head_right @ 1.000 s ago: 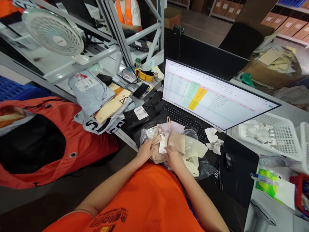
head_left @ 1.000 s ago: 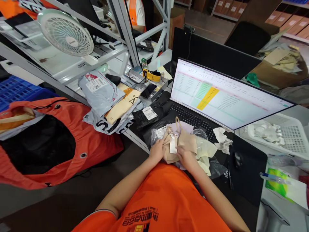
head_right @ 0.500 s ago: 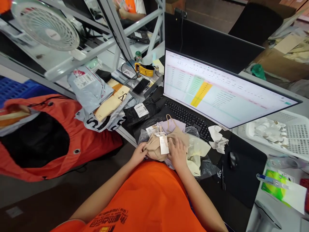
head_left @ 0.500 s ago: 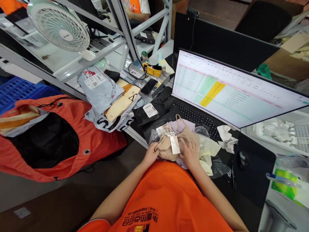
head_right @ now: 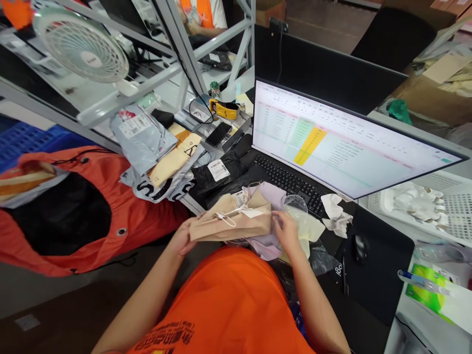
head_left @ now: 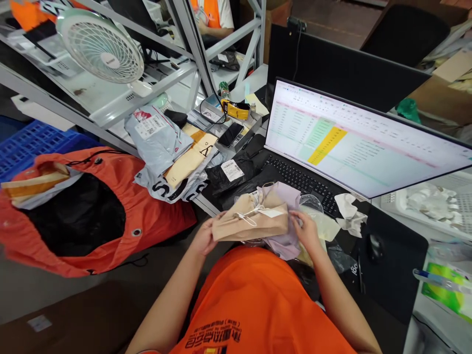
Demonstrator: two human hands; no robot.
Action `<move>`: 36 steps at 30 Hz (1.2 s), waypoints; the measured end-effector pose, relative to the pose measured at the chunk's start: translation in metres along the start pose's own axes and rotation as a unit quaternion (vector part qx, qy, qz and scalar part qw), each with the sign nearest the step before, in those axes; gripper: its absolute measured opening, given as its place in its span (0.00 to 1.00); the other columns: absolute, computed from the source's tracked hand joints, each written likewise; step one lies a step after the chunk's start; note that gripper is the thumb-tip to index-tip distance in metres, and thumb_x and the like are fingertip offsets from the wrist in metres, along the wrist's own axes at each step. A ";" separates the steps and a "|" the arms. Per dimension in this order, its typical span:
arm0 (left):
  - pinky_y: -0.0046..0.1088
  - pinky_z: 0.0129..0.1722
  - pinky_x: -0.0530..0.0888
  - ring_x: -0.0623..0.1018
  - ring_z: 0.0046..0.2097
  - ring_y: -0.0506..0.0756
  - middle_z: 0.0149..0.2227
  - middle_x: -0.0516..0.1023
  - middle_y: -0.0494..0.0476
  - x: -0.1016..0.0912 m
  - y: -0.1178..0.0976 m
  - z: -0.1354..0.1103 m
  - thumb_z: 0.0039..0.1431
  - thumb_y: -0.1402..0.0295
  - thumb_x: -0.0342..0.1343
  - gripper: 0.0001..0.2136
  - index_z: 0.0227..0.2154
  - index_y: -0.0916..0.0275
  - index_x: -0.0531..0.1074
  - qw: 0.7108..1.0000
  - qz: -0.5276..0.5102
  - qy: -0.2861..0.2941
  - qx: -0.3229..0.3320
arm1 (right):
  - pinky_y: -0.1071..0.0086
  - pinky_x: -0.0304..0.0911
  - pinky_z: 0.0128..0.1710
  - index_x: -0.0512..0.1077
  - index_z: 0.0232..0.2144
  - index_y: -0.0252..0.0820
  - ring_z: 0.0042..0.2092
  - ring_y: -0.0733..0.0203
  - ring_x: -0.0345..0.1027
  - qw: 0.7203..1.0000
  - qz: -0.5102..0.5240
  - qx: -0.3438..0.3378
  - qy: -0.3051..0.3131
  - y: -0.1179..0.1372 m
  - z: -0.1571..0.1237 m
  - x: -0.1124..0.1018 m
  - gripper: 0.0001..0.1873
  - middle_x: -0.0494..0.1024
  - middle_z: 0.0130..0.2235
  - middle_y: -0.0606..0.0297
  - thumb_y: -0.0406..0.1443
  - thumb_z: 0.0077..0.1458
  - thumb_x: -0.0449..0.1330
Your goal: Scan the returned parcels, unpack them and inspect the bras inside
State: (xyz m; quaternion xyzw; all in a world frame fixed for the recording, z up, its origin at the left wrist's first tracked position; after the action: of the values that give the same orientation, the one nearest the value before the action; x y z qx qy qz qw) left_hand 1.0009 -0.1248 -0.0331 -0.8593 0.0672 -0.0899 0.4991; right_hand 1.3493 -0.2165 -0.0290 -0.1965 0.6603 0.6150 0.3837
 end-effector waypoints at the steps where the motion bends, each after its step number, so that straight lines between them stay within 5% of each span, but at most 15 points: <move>1: 0.42 0.47 0.77 0.77 0.52 0.65 0.53 0.78 0.62 -0.015 -0.009 0.000 0.40 0.62 0.62 0.09 0.23 0.61 0.72 1.000 -0.011 -0.020 0.006 | 0.59 0.67 0.51 0.76 0.44 0.39 0.48 0.54 0.73 1.000 0.002 0.011 -0.014 -0.006 -0.002 -0.007 0.17 0.80 0.46 0.54 0.39 0.64 0.49; 6: 0.37 0.44 0.77 0.77 0.48 0.62 0.51 0.78 0.60 -0.062 -0.038 0.000 0.37 0.65 0.62 0.11 0.28 0.61 0.72 0.998 0.043 -0.022 0.046 | 0.59 0.70 0.46 0.76 0.43 0.39 0.46 0.53 0.74 0.999 -0.010 0.033 -0.011 -0.025 -0.012 -0.018 0.16 0.81 0.43 0.55 0.39 0.61 0.52; 9: 0.30 0.38 0.73 0.76 0.39 0.56 0.36 0.78 0.55 -0.067 -0.023 0.001 0.41 0.60 0.65 0.13 0.25 0.61 0.70 0.991 0.131 -0.024 0.029 | 0.59 0.69 0.48 0.76 0.45 0.39 0.46 0.54 0.74 0.999 -0.029 0.023 0.029 -0.024 -0.015 -0.004 0.16 0.80 0.44 0.56 0.36 0.59 0.53; 12: 0.24 0.27 0.64 0.68 0.27 0.50 0.22 0.67 0.47 -0.074 0.002 0.004 0.43 0.51 0.65 0.19 0.20 0.61 0.65 0.969 0.230 -0.086 -0.005 | 0.54 0.64 0.54 0.75 0.50 0.41 0.51 0.48 0.71 0.996 -0.065 0.011 0.065 -0.013 -0.010 0.017 0.20 0.79 0.47 0.54 0.33 0.54 0.57; 16: 0.22 0.24 0.59 0.63 0.24 0.48 0.18 0.62 0.44 -0.086 0.014 0.006 0.41 0.49 0.65 0.23 0.18 0.60 0.61 0.961 0.234 -0.146 0.001 | 0.50 0.52 0.61 0.74 0.52 0.42 0.59 0.43 0.63 0.990 -0.091 -0.020 0.102 0.005 0.007 0.041 0.26 0.75 0.55 0.51 0.28 0.49 0.61; 19: 0.22 0.24 0.61 0.65 0.23 0.48 0.18 0.62 0.43 -0.094 0.011 0.007 0.43 0.48 0.64 0.23 0.19 0.59 0.58 0.967 0.203 -0.154 0.008 | 0.54 0.50 0.63 0.77 0.45 0.40 0.62 0.45 0.60 0.990 -0.076 -0.033 0.112 0.009 0.025 0.047 0.19 0.73 0.58 0.50 0.27 0.50 0.60; 22: 0.23 0.26 0.65 0.68 0.25 0.49 0.20 0.66 0.45 -0.096 0.007 0.006 0.43 0.47 0.64 0.23 0.20 0.59 0.59 0.968 0.196 -0.154 0.007 | 0.56 0.56 0.59 0.77 0.31 0.39 0.53 0.47 0.68 0.994 -0.031 -0.014 0.102 0.002 0.043 0.042 0.07 0.80 0.46 0.49 0.31 0.54 0.58; 24: 0.24 0.28 0.66 0.69 0.27 0.50 0.22 0.68 0.45 -0.094 0.008 0.005 0.41 0.47 0.65 0.22 0.23 0.60 0.63 0.966 0.207 -0.155 0.007 | 0.57 0.61 0.53 0.75 0.25 0.40 0.44 0.49 0.71 0.997 0.012 0.012 0.077 -0.006 0.050 0.030 0.11 0.80 0.35 0.52 0.36 0.57 0.57; 29: 0.30 0.34 0.70 0.73 0.33 0.54 0.30 0.72 0.49 -0.085 0.021 0.007 0.41 0.47 0.64 0.24 0.32 0.60 0.68 0.935 0.317 -0.155 0.025 | 0.61 0.69 0.40 0.74 0.40 0.37 0.38 0.54 0.73 0.983 0.157 0.086 -0.034 -0.025 0.051 -0.018 0.26 0.81 0.38 0.54 0.52 0.63 0.47; 32: 0.39 0.46 0.74 0.76 0.45 0.60 0.42 0.73 0.57 -0.083 0.024 0.009 0.41 0.49 0.66 0.29 0.42 0.61 0.66 0.916 0.349 -0.190 0.054 | 0.64 0.70 0.35 0.73 0.43 0.38 0.33 0.58 0.73 0.943 0.288 0.129 -0.102 -0.032 0.044 -0.049 0.27 0.80 0.36 0.58 0.55 0.61 0.51; 36: 0.50 0.59 0.69 0.70 0.59 0.67 0.55 0.67 0.67 -0.072 0.021 0.009 0.41 0.56 0.68 0.39 0.55 0.64 0.60 0.896 0.366 -0.222 0.119 | 0.74 0.63 0.24 0.67 0.28 0.41 0.22 0.69 0.62 0.818 0.495 0.173 -0.235 -0.040 0.029 -0.089 0.21 0.70 0.22 0.74 0.49 0.47 0.70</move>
State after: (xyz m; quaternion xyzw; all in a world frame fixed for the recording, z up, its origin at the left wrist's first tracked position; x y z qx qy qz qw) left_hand 0.9319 -0.1123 -0.0619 -0.7056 0.2526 0.2850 0.5975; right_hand 1.4420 -0.2141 0.0122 0.3774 0.6539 0.6249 0.1987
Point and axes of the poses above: each hand's wrist, its own z-axis towards the middle knuckle, its own x-axis out of the palm, y = z × x, the point moved 8 cm from there along z, towards the middle knuckle
